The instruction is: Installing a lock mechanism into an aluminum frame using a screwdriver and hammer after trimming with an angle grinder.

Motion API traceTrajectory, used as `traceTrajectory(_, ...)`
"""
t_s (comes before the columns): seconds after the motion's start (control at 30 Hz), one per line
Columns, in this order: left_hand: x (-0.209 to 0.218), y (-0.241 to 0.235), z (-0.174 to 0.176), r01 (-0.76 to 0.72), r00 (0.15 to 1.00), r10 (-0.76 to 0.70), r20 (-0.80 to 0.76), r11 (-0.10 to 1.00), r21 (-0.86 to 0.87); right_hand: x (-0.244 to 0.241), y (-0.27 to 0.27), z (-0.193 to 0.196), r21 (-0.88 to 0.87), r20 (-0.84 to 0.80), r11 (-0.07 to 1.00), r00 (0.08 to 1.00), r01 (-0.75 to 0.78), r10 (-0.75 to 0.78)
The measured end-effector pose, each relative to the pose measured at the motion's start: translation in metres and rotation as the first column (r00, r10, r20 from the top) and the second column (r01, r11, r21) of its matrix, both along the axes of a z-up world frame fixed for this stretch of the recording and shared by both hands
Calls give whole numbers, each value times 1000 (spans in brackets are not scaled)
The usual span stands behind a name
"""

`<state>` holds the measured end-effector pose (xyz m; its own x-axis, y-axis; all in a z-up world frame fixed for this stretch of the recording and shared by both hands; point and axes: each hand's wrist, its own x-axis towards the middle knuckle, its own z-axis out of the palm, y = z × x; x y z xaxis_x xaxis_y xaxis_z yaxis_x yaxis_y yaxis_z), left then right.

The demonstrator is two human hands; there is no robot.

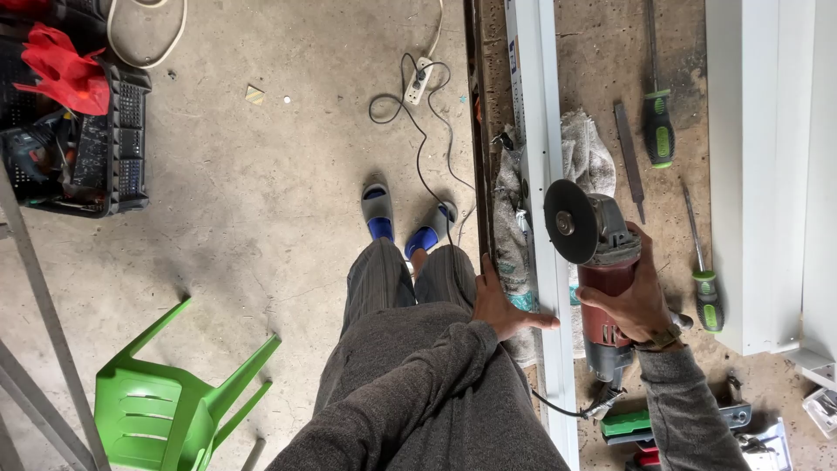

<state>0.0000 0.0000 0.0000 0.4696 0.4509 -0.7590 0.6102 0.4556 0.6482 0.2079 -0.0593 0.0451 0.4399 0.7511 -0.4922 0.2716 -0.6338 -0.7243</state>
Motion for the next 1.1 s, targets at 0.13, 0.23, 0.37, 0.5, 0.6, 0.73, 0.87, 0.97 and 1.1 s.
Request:
traceTrajectory(0.13,2,-3,-8,6,999,-6,-32,1000,-1,14,-16,-11,51,-20,998,999,32,-31)
traceTrajectory(0.23,4,4,0,1,1000,-1,-6,1000,-15,19,-23,-4,58,14,997,998,56,-57)
traceTrajectory(0.37,11,16,9,85,986,-114,-119,971,-225,26,-30,8,131,-90,954,962,270,-260)
traceTrajectory(0.5,11,27,18,197,968,-229,-103,948,-251,32,-40,10,344,-223,826,893,447,-391)
traceTrajectory(0.6,-2,22,-3,307,939,-324,-113,940,-151,34,-57,8,445,-344,679,811,584,-472)
traceTrajectory(0.73,-18,27,2,115,987,-139,84,963,243,14,-36,54,478,-474,478,675,737,-566)
traceTrajectory(0.87,9,43,65,224,808,-418,416,870,440,2,-26,81,370,-601,396,542,840,-588)
traceTrajectory(0.97,27,38,89,500,594,-668,448,743,446,-3,-21,81,326,-661,299,442,897,-606)
traceTrajectory(1.1,24,21,63,380,459,-778,429,608,697,-10,-15,80,262,-673,207,332,943,-661)
